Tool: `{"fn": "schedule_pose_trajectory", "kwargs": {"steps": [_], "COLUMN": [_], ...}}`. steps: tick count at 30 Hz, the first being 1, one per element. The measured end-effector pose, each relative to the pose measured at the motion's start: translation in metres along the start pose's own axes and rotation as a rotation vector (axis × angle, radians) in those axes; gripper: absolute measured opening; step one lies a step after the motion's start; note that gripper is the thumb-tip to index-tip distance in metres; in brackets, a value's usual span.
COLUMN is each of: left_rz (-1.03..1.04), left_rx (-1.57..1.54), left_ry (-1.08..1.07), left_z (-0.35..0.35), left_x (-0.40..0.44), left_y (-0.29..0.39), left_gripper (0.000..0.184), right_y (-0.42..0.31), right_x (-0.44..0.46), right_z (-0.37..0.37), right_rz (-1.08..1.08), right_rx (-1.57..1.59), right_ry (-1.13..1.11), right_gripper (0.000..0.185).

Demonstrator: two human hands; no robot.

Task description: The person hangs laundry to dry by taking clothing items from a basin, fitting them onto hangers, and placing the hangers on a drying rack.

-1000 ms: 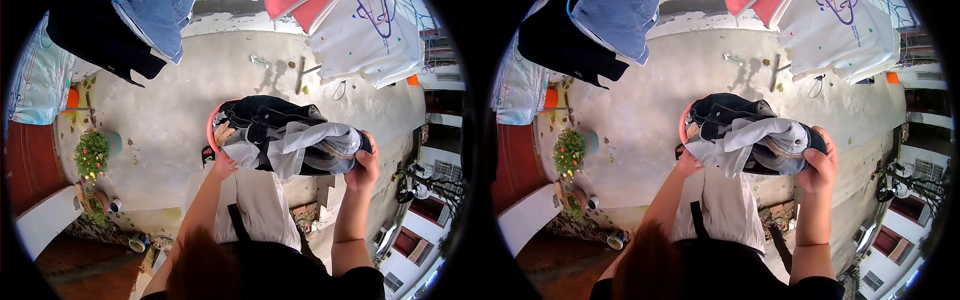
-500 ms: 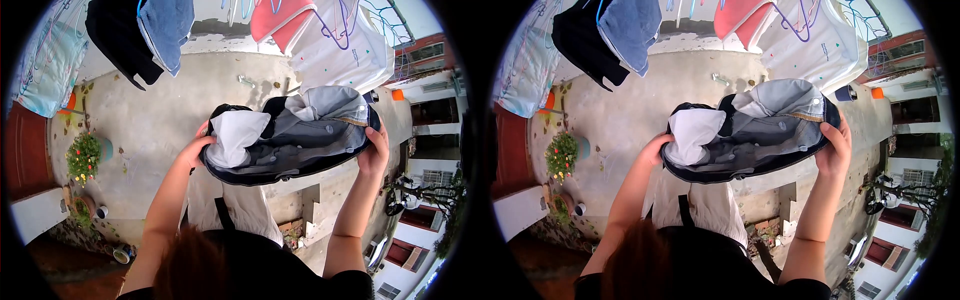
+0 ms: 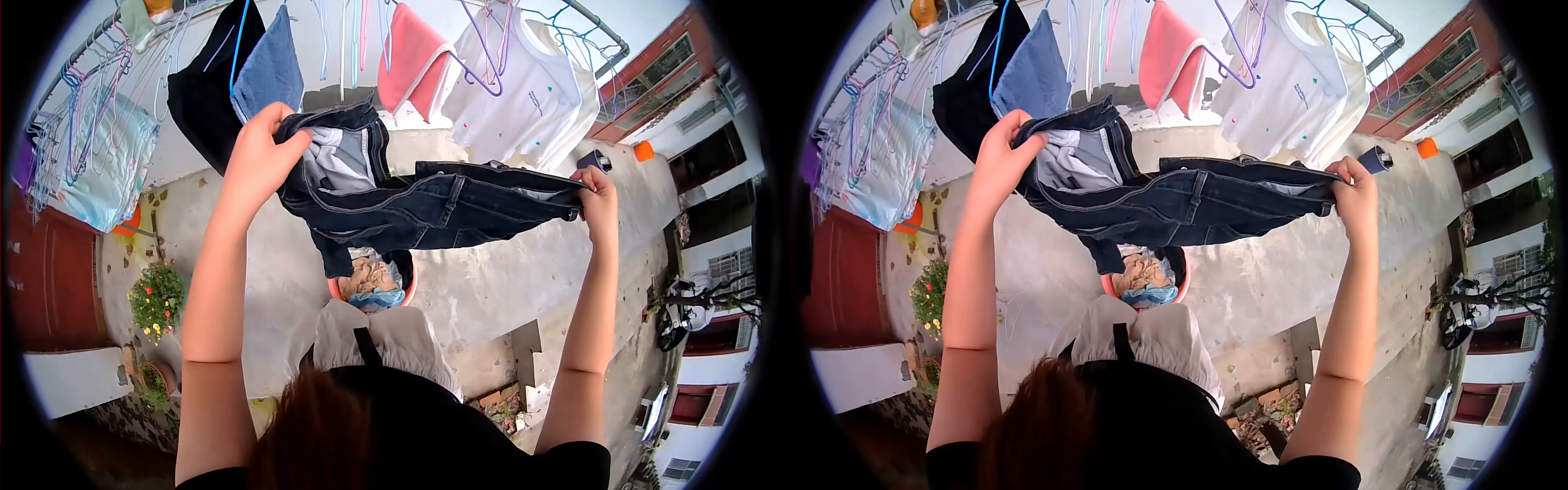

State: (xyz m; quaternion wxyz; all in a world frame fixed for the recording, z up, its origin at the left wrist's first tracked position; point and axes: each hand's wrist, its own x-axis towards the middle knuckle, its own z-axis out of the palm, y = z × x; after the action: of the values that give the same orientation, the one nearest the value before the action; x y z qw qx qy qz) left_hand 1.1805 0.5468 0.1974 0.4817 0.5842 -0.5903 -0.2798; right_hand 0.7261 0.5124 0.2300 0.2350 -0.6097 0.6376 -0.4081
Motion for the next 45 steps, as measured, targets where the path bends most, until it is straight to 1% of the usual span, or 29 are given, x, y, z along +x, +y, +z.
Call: {"fn": "schedule_pose_trajectory", "kwargs": {"steps": [1, 2, 3, 4, 5, 6, 7, 8, 9, 11, 12, 13, 14, 15, 17, 19, 20, 21, 23, 24, 26, 29, 32, 36, 39, 40, 42, 44, 45], "left_rz": [0.013, -0.003, 0.013, 0.046, -0.118, -0.271, -0.222, -0.105, -0.181, -0.191, -0.201, -0.171, -0.159, -0.145, -0.151, -0.152, -0.144, -0.140, -0.171, -0.167, -0.159, -0.150, -0.185, -0.259, -0.357, -0.381, -0.423, -0.444, -0.432], "left_rx": [-0.126, -0.255, -0.233, -0.026, 0.008, -0.024, -0.058, 0.052, -0.041, -0.219, -0.248, -0.332, -0.338, -0.345, -0.401, -0.503, -0.532, -0.564, -0.618, -0.616, -0.622, -0.667, -0.704, -0.730, -0.798, -0.838, -0.893, -0.888, -0.869], "left_ry": [0.009, -0.013, 0.022, 0.056, -0.071, -0.162, -0.090, -0.118, -0.101, -0.042, -0.039, -0.020, -0.016, -0.008, -0.015, -0.020, -0.019, -0.018, -0.120, -0.146, -0.169, -0.164, -0.120, -0.026, 0.030, 0.016, -0.010, -0.026, -0.043], "left_z": [-0.002, 0.002, 0.014, 0.033, 0.051, 0.062, 0.058, 0.054, 0.054, 0.048, 0.039, 0.036, 0.031, 0.025, 0.019, 0.021, 0.024, 0.028, 0.033, 0.037, 0.040, 0.037, 0.030, 0.028, 0.037, 0.042, 0.050, 0.057, 0.060], "left_x": [0.000, -0.003, -0.004, -0.006, -0.003, -0.002, -0.012, -0.007, -0.013, -0.010, -0.008, -0.005, 0.000, 0.003, -0.001, -0.013, -0.018, -0.023, -0.031, -0.035, -0.040, -0.049, -0.057, -0.064, -0.071, -0.075, -0.083, -0.089, -0.091], "left_y": [0.009, 0.008, -0.001, -0.020, -0.063, -0.100, -0.074, -0.081, -0.063, -0.052, -0.032, -0.025, -0.022, -0.021, -0.024, -0.016, -0.012, -0.007, 0.003, 0.009, 0.014, 0.021, 0.019, -0.001, -0.021, -0.023, -0.027, -0.032, -0.040], "left_gripper": [0.009, 0.009, 0.016, 0.020, 0.029, 0.033, 0.030, 0.024, 0.016, 0.009, 0.006, 0.007, 0.008, 0.010, 0.016, 0.027, 0.025, 0.023, 0.019, 0.015, 0.014, 0.016, 0.017, 0.018, 0.021, 0.018, 0.015, 0.014, 0.019], "right_y": [-0.011, -0.013, 0.009, 0.028, 0.050, 0.072, 0.079, 0.088, 0.082, 0.057, 0.050, 0.041, 0.030, 0.025, 0.020, 0.001, -0.004, -0.010, -0.024, -0.033, -0.051, -0.070, -0.076, -0.075, -0.099, -0.110, -0.149, -0.173, -0.183], "right_x": [-0.010, -0.020, -0.020, -0.021, -0.020, -0.019, -0.019, -0.020, -0.024, -0.025, -0.021, -0.015, -0.012, -0.008, -0.006, -0.014, -0.015, -0.016, -0.018, -0.019, -0.022, -0.016, -0.010, 0.004, 0.010, 0.011, 0.013, 0.028, 0.039], "right_z": [-0.006, -0.003, 0.002, 0.023, 0.034, 0.050, 0.050, 0.057, 0.063, 0.063, 0.060, 0.057, 0.054, 0.054, 0.062, 0.069, 0.077, 0.087, 0.105, 0.115, 0.133, 0.151, 0.170, 0.190, 0.201, 0.205, 0.213, 0.235, 0.247], "right_rz": [-0.030, -0.066, -0.141, -0.169, -0.004, 0.163, 0.236, -0.029, -0.085, 0.018, 0.017, 0.018, 0.092, 0.111, 0.068, 0.085, 0.090, 0.050, 0.011, -0.038, -0.106, -0.252, -0.380, -0.392, -0.442, -0.516, -0.505, -0.617, -0.632], "right_rx": [0.108, 0.291, 0.321, 0.287, -0.079, 0.051, 0.068, 0.011, 0.032, 0.125, 0.219, 0.314, 0.359, 0.364, 0.462, 0.473, 0.506, 0.505, 0.478, 0.481, 0.478, 0.200, -0.028, -0.398, -0.757, -0.636, -0.214, -0.048, -0.113], "right_ry": [0.084, 0.156, 0.226, 0.257, 0.079, -0.078, -0.128, -0.103, -0.152, -0.083, -0.067, -0.051, -0.044, -0.071, -0.151, -0.239, -0.299, -0.316, -0.406, -0.434, -0.468, -0.530, -0.538, -0.717, -0.847, -0.694, -0.396, -0.165, -0.125], "right_gripper": [0.022, 0.024, 0.023, 0.020, 0.019, 0.018, 0.017, 0.017, 0.018, 0.019, 0.020, 0.022, 0.020, 0.020, 0.018, 0.012, 0.011, 0.009, 0.007, 0.006, 0.006, 0.014, 0.019, 0.024, 0.024, 0.025, 0.022, 0.018, 0.018]}}
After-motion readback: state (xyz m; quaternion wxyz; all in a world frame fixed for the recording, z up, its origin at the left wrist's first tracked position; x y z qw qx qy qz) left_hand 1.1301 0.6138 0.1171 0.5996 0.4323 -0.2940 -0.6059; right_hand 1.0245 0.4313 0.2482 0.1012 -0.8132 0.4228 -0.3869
